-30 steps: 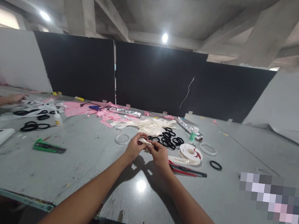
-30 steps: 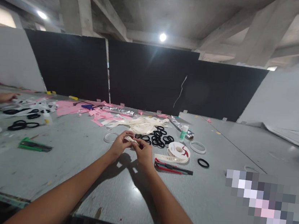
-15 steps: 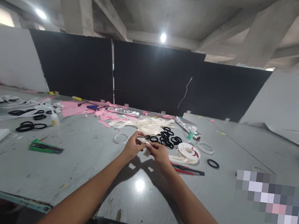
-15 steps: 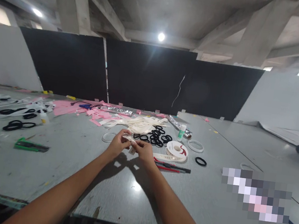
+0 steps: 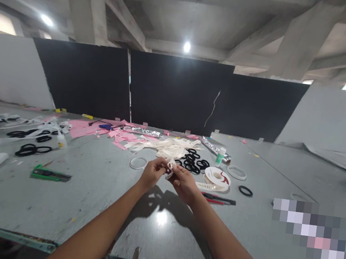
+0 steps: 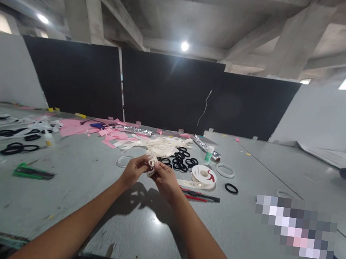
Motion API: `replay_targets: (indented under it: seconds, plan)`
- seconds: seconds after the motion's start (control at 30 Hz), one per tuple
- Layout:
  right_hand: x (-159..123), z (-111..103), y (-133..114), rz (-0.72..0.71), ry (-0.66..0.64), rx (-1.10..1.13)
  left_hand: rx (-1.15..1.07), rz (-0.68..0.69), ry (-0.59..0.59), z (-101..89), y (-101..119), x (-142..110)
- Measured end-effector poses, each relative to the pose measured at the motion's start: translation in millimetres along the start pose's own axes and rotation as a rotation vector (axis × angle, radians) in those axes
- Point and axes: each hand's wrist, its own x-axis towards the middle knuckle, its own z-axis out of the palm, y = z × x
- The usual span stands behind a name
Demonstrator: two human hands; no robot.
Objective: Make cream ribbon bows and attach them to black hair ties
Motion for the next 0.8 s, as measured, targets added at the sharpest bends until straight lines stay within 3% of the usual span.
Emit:
replay_targets:
  seconds: [0.1,0.2,0.3,0.43,0.8]
  plan:
    - [1,-1,0,-0.012,0.069,-0.020,0.083,0.089,0.100,-0.3,5,-3]
    - [2,-2,1,-0.022,0.152,-0.073,0.238,0.292,0.234,-2.9,14,-5]
    - [3,-2,0,-0.033,0.175,-0.114,0.458,0.423,0.214,-5.8,19,-4]
    - [3,0,0,-0.043,0.164,-0.143,0.591,0.387,0.183,-8.4,13,-1]
    - [10,-14,7,-0.069,0.178,-0.332,0.537,0.245,0.129,-7.8,7,3]
